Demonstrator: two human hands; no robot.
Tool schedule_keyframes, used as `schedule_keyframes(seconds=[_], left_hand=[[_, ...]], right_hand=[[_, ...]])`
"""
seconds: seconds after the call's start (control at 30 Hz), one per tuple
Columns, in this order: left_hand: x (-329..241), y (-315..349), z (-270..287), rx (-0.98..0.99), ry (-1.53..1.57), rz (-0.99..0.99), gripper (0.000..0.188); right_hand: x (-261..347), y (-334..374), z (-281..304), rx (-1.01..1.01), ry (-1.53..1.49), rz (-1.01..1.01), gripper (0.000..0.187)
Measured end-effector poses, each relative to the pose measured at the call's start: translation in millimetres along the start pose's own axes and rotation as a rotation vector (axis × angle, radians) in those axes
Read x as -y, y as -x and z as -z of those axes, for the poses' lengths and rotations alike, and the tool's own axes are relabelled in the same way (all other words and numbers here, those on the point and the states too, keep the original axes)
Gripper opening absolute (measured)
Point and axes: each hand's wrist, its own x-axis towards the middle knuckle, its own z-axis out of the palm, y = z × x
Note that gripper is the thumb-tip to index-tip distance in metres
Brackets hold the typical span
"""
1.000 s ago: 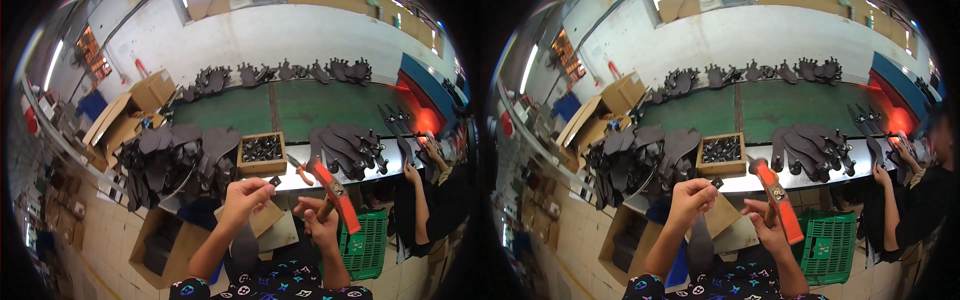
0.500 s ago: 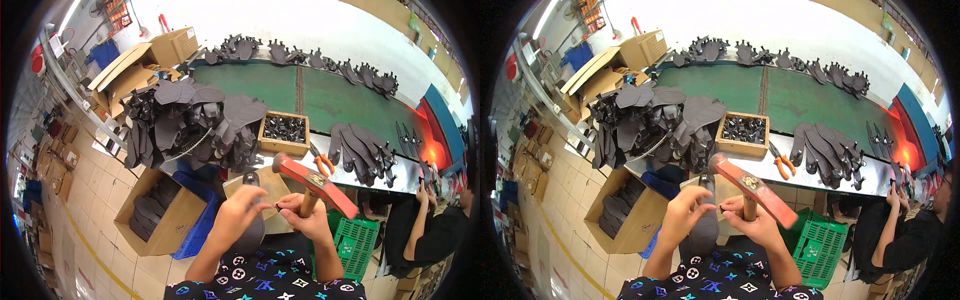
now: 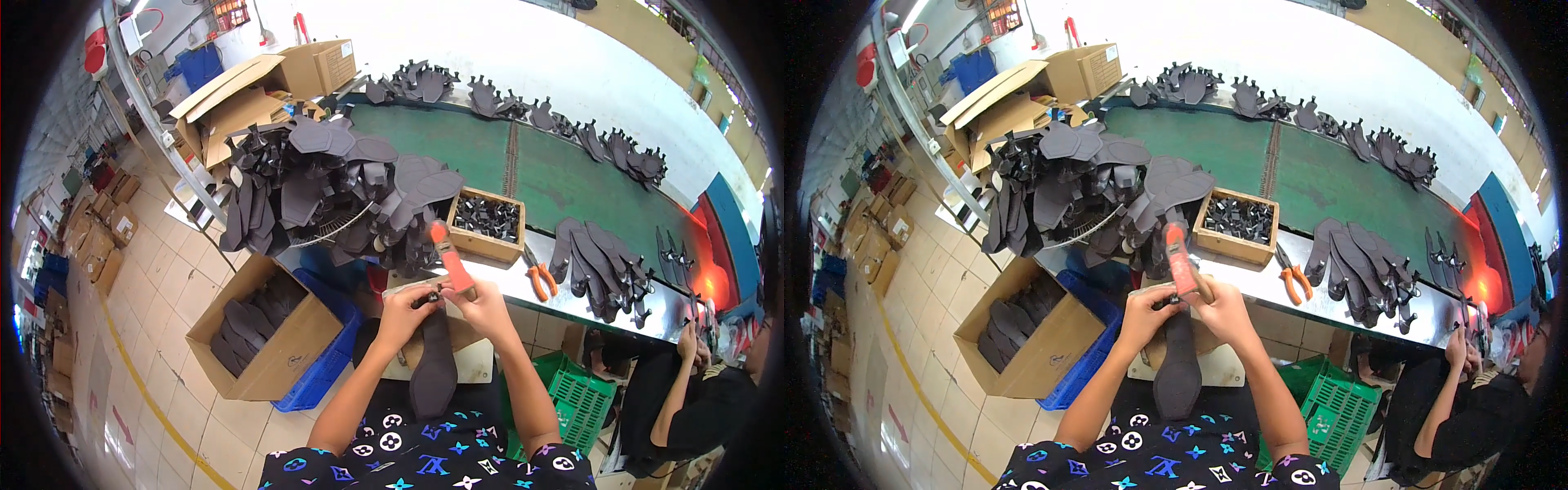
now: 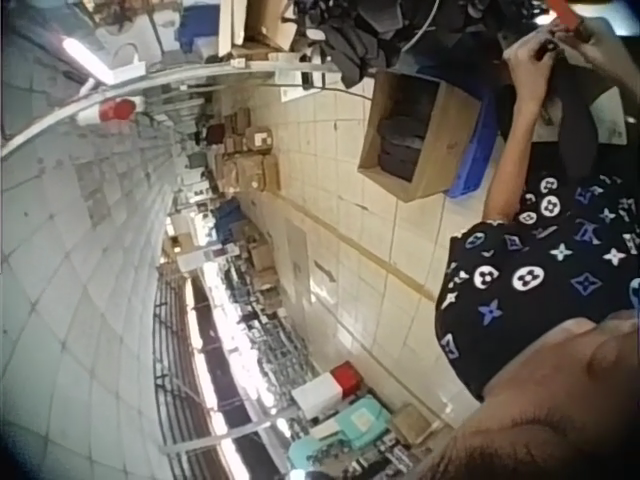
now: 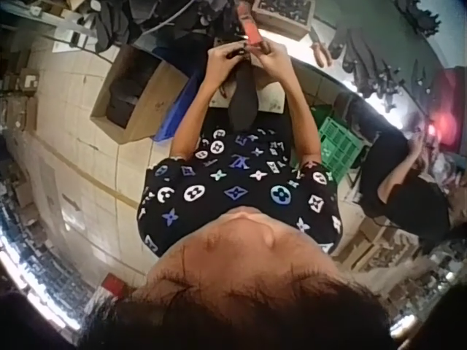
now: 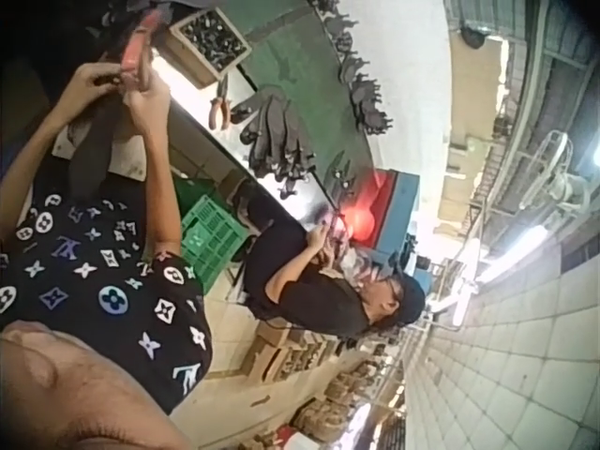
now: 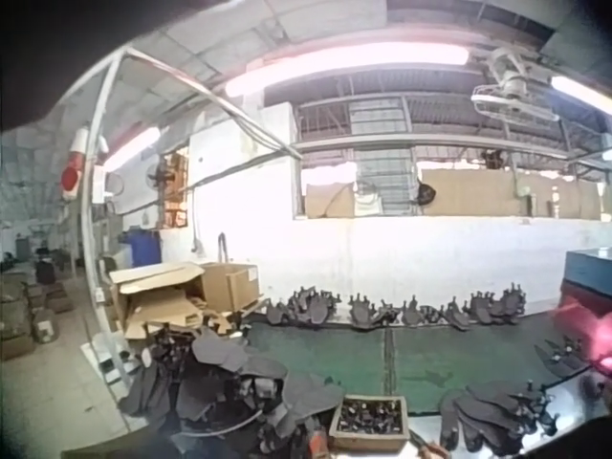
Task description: Hammering components onto shoe soles during manufacturing.
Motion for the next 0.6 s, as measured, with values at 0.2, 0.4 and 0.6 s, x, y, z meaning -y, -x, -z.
schedule_keyframes(seconds=[0.2, 0.4, 0.6], left_hand=[[-7, 2, 2, 0.007, 0.045, 0.038, 0.026], [-14, 3, 13, 0.111, -0.048, 0.137, 0.028], [-7, 3, 11, 0.054, 0.195, 0.102, 0.028]], right_hand=[[2, -3, -12, 0.014, 0.199, 0.143, 0.021], [19, 2, -10, 0.028, 0.252, 0.230, 0.019], [21, 5, -2, 0.074, 0.506, 0.371, 0.018]])
